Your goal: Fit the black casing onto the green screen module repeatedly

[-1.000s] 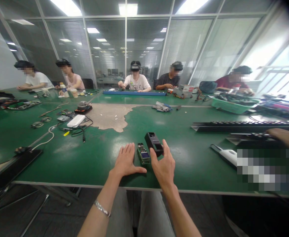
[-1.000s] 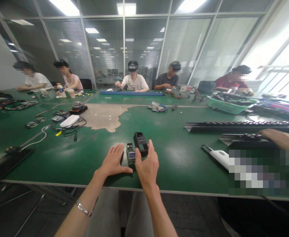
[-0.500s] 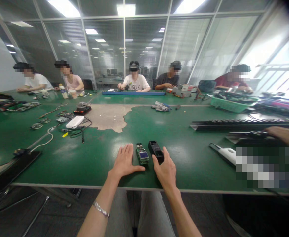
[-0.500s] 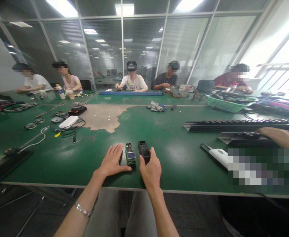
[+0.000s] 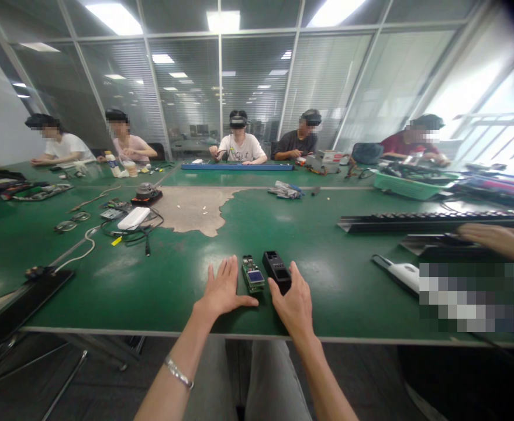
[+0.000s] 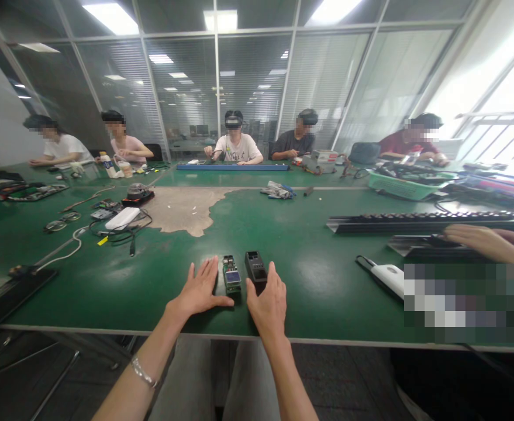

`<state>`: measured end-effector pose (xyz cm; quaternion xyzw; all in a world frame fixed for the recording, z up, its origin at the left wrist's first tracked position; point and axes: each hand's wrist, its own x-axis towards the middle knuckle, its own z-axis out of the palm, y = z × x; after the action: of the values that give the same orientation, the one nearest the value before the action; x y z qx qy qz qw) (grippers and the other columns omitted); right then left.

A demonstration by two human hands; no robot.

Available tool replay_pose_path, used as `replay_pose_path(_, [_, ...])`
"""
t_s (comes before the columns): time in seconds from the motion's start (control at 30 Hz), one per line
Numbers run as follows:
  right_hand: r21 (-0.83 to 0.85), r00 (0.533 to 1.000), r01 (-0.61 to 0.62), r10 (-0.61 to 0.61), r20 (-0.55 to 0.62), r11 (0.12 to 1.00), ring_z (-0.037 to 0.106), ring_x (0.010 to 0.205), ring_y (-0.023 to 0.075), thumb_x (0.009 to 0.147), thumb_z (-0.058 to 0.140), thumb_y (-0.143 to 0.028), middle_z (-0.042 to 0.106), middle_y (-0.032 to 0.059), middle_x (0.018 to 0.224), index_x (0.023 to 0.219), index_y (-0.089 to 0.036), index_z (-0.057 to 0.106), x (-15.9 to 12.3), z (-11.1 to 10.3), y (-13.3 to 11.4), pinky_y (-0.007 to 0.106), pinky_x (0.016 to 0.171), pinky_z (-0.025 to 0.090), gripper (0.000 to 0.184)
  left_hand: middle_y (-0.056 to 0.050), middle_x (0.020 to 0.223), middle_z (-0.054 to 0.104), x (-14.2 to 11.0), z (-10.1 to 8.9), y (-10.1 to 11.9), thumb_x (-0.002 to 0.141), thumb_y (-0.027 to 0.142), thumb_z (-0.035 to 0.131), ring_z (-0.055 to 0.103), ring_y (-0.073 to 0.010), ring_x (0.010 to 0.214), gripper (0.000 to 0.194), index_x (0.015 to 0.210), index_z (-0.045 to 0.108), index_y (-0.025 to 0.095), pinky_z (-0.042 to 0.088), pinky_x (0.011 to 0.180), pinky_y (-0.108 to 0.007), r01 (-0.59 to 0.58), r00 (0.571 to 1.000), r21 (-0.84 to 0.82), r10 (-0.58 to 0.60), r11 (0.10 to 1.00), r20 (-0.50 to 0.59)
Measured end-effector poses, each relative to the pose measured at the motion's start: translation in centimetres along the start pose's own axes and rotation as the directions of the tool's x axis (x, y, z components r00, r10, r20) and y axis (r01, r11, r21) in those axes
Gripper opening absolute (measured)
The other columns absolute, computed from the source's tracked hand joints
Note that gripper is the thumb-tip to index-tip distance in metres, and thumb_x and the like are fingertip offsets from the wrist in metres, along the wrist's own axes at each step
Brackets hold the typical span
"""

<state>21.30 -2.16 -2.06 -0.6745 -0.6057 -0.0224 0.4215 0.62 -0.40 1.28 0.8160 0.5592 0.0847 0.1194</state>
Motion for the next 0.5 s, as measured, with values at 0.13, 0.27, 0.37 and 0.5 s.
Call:
replay_pose_path(0.13, [-0.006, 1.000, 0.011, -0.011, 0.002, 1.000, 0.050, 0.126, 0.0336, 0.087, 0.053, -0.049, 0.051, 0.0239, 0.140, 0.146, -0.004, 0.033, 0.0, 0.0, 0.0, 0.049, 0.106, 0.040, 0.077, -0.020, 0.161, 0.010, -0.6, 0.5, 0.2, 0.067, 0.092, 0.044, 0.005, -0.0377, 0.148, 0.128, 0.155, 0.006, 0.008, 0.002, 0.117, -0.061, 0.037, 0.996, 0.025, -0.034, 0.999, -0.080])
replay_pose_path(0.27, [0.001, 1.000, -0.001, 0.001, 0.004, 1.000, 0.051, 0.124, 0.0330, 0.088, 0.051, -0.048, 0.052, 0.0235, 0.139, 0.146, -0.004, 0.034, 0.0, -0.1, -0.3, 0.048, 0.104, 0.041, 0.075, -0.021, 0.160, 0.013, -0.9, 0.8, 0.1, 0.069, 0.092, 0.041, 0.008, -0.0371, 0.148, 0.126, 0.154, 0.010, 0.005, 0.005, 0.119, -0.058, 0.031, 0.990, 0.036, -0.025, 0.999, -0.138])
replay_pose_path(0.37, [-0.018, 0.999, -0.015, 0.016, 0.035, 1.000, 0.054, 0.120, 0.0331, 0.090, 0.047, -0.046, 0.054, 0.0228, 0.138, 0.145, -0.004, 0.036, 0.0, -0.4, -0.6, 0.047, 0.101, 0.043, 0.070, -0.020, 0.160, 0.015, -0.9, 0.9, 0.1, 0.071, 0.092, 0.039, 0.009, -0.0368, 0.148, 0.123, 0.154, 0.011, 0.005, 0.007, 0.119, -0.058, 0.021, 0.988, 0.042, -0.014, 0.999, -0.156])
replay_pose_path(0.5, [-0.016, 0.997, -0.053, 0.054, 0.051, 0.998, 0.057, 0.114, 0.0341, 0.090, 0.047, -0.047, 0.057, 0.0219, 0.135, 0.144, -0.005, 0.040, 0.0, -1.0, -1.2, 0.047, 0.097, 0.046, 0.069, -0.019, 0.160, 0.019, -1.0, 0.9, 0.1, 0.072, 0.091, 0.037, 0.012, -0.0365, 0.148, 0.119, 0.154, 0.015, 0.008, 0.008, 0.118, -0.058, 0.018, 0.986, 0.050, -0.009, 0.999, -0.164])
